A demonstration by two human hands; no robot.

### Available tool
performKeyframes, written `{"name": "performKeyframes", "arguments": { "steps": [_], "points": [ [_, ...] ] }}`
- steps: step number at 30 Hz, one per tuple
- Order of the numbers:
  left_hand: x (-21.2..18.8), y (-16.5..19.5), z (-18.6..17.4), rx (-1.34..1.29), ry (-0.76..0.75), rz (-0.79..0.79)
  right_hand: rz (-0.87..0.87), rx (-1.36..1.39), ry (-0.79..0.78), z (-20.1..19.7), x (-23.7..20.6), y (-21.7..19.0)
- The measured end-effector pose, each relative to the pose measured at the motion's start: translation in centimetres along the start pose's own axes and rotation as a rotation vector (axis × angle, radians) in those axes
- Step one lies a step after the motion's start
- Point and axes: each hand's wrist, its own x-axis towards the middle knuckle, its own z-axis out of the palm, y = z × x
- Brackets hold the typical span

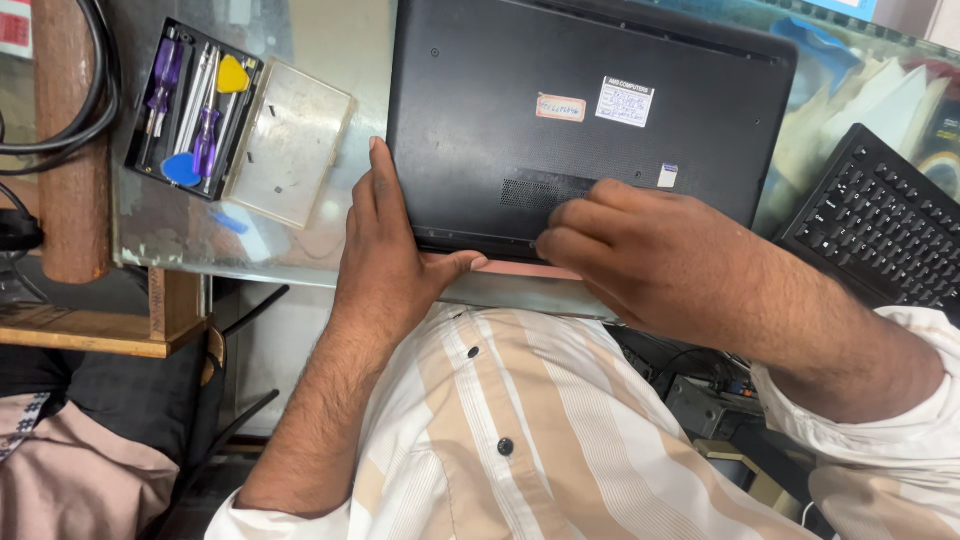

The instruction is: The person uses a screwdriver to remove screws from the back cover of a laptop placed upside down on a glass counter, collecting the screws in a small tray, then uses a pry tool to begin separating the back panel from the laptop body.

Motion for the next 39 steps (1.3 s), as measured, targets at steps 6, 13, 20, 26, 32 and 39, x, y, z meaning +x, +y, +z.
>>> {"name": "performKeyframes", "arguments": {
  "steps": [6, 13, 20, 26, 32, 39],
  "points": [
    [0.0, 0.1, -0.1, 0.013, -0.029, -0.023, 0.082, 0.03, -0.053, 0.3, -0.6, -0.3],
    [-0.4, -0.3, 0.3, 0.005, -0.013, -0.001, 0.177, -0.042, -0.189, 0.0, -0.3, -0.7],
    [-0.4, -0.7, 0.5, -0.009, 0.024, 0.024, 0.453, -0.075, -0.489, -0.4, 0.4, -1.2],
    [-0.7, -0.8, 0.6, -0.015, 0.039, 0.034, 0.17, 0.02, -0.122, -0.3, 0.4, -1.4],
    [-0.5, -0.8, 0.5, -0.006, 0.016, 0.013, 0.135, -0.004, -0.261, -0.3, 0.5, -1.2],
    [-0.6, -0.6, 0.2, -0.005, 0.015, 0.015, 0.184, 0.215, -0.014, -2.0, -0.4, -0.6]
  ]
}}
